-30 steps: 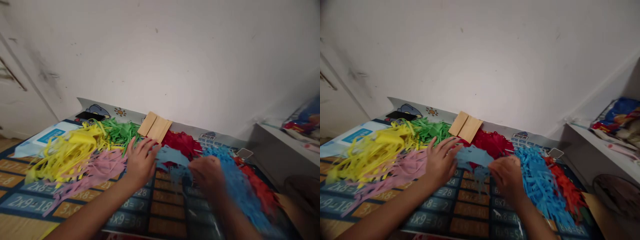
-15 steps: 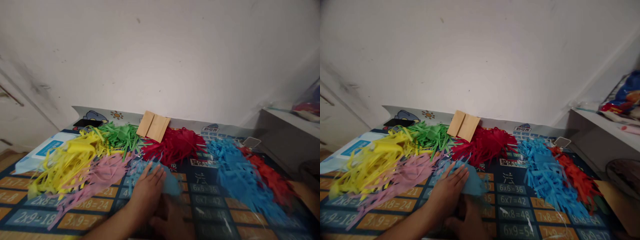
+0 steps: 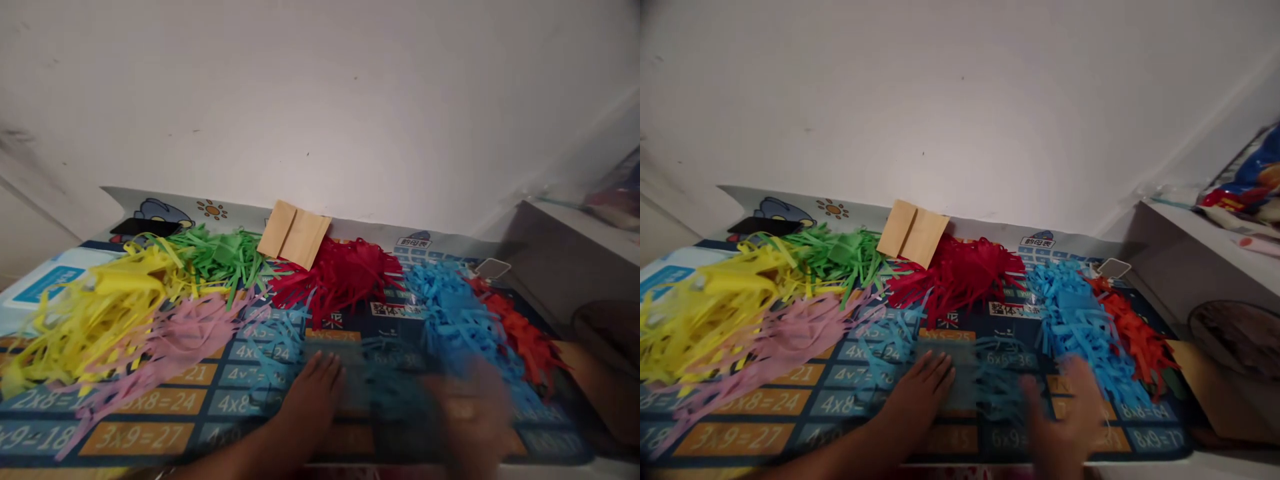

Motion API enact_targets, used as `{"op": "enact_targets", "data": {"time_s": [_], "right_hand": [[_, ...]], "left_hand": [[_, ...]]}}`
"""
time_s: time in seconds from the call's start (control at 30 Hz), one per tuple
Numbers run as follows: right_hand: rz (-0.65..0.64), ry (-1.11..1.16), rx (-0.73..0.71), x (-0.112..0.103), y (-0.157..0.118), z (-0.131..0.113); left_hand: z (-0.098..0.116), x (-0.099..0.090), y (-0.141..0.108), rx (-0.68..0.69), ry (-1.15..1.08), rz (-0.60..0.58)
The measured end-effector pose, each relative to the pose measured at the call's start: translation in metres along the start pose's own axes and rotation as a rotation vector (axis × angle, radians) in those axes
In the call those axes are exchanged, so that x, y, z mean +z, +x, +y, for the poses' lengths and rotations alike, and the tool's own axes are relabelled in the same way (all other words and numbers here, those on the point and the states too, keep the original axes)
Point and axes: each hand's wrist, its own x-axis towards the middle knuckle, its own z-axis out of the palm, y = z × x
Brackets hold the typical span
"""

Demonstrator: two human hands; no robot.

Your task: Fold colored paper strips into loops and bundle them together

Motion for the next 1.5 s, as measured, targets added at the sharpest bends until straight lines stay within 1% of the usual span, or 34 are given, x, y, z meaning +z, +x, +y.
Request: {"op": "enact_targets", "data": {"time_s": [0.03, 0.07, 0.1, 0.13, 0.17, 0.2, 0.27, 0.33, 0.37, 0.43, 0.53, 0.63, 0.7, 0.97, 1.13, 1.17, 1.23, 1.27, 1.3, 1.33, 1.4, 1.43, 1.47, 1.5], "right_hand": [[-0.221, -0.082, -0.23, 0.007, -0.014, -0.002], [-0.465, -0.132, -0.408, 0.018, -0.026, -0.004], [-0.623, -0.169, -0.493, 0.029, -0.035, -0.006], [-0.736, -0.199, -0.52, 0.039, -0.039, -0.006], [-0.791, -0.222, -0.506, 0.048, -0.039, -0.006], [-0.805, -0.238, -0.468, 0.053, -0.034, -0.006], [-0.828, -0.252, -0.384, 0.056, -0.017, -0.007], [-0.874, -0.271, -0.306, 0.056, 0.003, -0.011], [-0.904, -0.293, -0.276, 0.057, 0.012, -0.014], [-0.938, -0.356, -0.249, 0.063, 0.024, -0.021], [-0.927, -0.451, -0.242, 0.078, 0.031, -0.025], [-0.904, -0.503, -0.228, 0.09, 0.032, -0.023], [-0.895, -0.528, -0.218, 0.093, 0.033, -0.021], [-0.864, -0.548, -0.194, 0.092, 0.032, -0.016], [-0.89, -0.549, -0.196, 0.095, 0.036, -0.017], [-0.883, -0.563, -0.201, 0.093, 0.038, -0.018], [-0.798, -0.616, -0.247, 0.085, 0.041, -0.021], [-0.734, -0.629, -0.299, 0.08, 0.041, -0.023], [-0.69, -0.607, -0.385, 0.075, 0.039, -0.025], [-0.679, -0.551, -0.494, 0.07, 0.036, -0.025], [-0.755, -0.391, -0.708, 0.064, 0.026, -0.023], [-0.813, -0.332, -0.774, 0.063, 0.022, -0.02], [-0.861, -0.308, -0.799, 0.064, 0.019, -0.016], [-0.896, -0.309, -0.781, 0.066, 0.019, -0.012]], "left_hand": [[0.001, 0.002, 0.001, -0.012, -0.019, -0.002], [0.0, 0.004, 0.0, -0.018, -0.037, -0.01], [-0.001, 0.005, -0.002, -0.02, -0.047, -0.023], [-0.004, 0.005, -0.006, -0.014, -0.058, -0.033], [-0.009, 0.004, -0.011, -0.009, -0.076, -0.034], [-0.015, 0.001, -0.016, -0.02, -0.111, -0.017], [-0.03, -0.009, -0.025, -0.083, -0.209, 0.05], [-0.044, -0.022, -0.029, -0.188, -0.297, 0.116], [-0.05, -0.028, -0.027, -0.248, -0.319, 0.13], [-0.057, -0.038, -0.019, -0.345, -0.32, 0.128], [-0.059, -0.045, -0.002, -0.441, -0.247, 0.075], [-0.061, -0.044, 0.01, -0.491, -0.182, 0.015], [-0.064, -0.041, 0.015, -0.511, -0.178, -0.006], [-0.069, -0.04, 0.022, -0.535, -0.188, -0.085], [-0.067, -0.043, 0.023, -0.519, -0.183, -0.112], [-0.067, -0.042, 0.022, -0.513, -0.161, -0.087], [-0.065, -0.039, 0.021, -0.464, -0.076, 0.034], [-0.065, -0.038, 0.021, -0.402, -0.025, 0.102], [-0.064, -0.037, 0.02, -0.304, 0.024, 0.147], [-0.064, -0.036, 0.02, -0.186, 0.064, 0.158], [-0.063, -0.038, 0.02, 0.039, 0.109, 0.097], [-0.062, -0.04, 0.019, 0.12, 0.128, 0.046], [-0.06, -0.042, 0.019, 0.167, 0.153, 0.005], [-0.057, -0.045, 0.019, 0.178, 0.181, -0.02]]}}
